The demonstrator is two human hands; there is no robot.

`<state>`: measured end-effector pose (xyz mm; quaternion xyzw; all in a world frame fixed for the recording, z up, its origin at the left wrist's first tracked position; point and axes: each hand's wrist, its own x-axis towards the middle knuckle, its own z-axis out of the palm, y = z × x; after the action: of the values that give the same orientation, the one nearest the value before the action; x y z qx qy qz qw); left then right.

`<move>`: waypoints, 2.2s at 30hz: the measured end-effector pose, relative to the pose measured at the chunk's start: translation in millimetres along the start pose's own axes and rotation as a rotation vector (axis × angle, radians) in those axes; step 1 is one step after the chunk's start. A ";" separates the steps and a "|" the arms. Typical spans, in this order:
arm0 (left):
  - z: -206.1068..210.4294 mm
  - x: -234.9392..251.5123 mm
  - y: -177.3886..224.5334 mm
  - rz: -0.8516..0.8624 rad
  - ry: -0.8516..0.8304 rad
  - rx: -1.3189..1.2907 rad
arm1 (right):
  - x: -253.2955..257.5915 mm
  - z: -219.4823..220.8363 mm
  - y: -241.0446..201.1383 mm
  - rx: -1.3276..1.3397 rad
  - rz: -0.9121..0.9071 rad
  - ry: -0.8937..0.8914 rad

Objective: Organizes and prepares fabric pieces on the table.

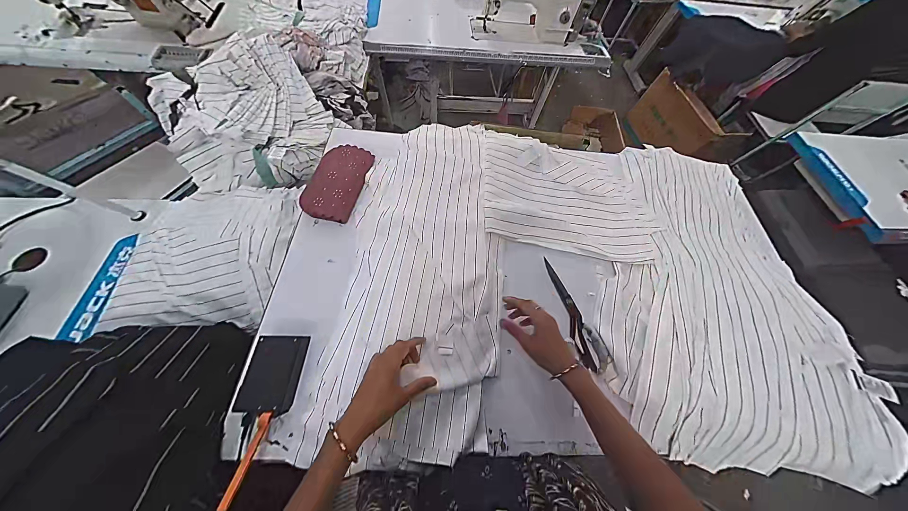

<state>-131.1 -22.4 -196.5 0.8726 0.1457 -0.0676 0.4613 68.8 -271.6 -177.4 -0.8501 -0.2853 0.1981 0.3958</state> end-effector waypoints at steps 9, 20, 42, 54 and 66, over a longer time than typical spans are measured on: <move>22.8 -93.8 24.1 -0.051 -0.104 0.164 | -82.0 10.6 -27.6 -0.031 -0.128 -0.642; 13.5 -92.6 -2.7 0.041 0.431 0.152 | -161.4 24.0 -22.2 -0.274 0.121 -0.713; 97.6 -64.3 39.4 0.441 -0.035 0.110 | -240.5 -55.2 110.9 -0.196 0.690 0.998; 103.1 -66.2 45.8 0.499 -0.019 0.063 | -244.5 -64.0 117.4 -0.176 0.525 0.985; 116.3 -88.7 48.1 0.492 -0.052 0.008 | -263.9 -120.5 107.7 -0.252 0.686 1.062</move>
<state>-198.1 -160.9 -202.1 0.8817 -0.0832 0.0238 0.4638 -28.3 -564.9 -159.4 -0.9154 0.2164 -0.1693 0.2943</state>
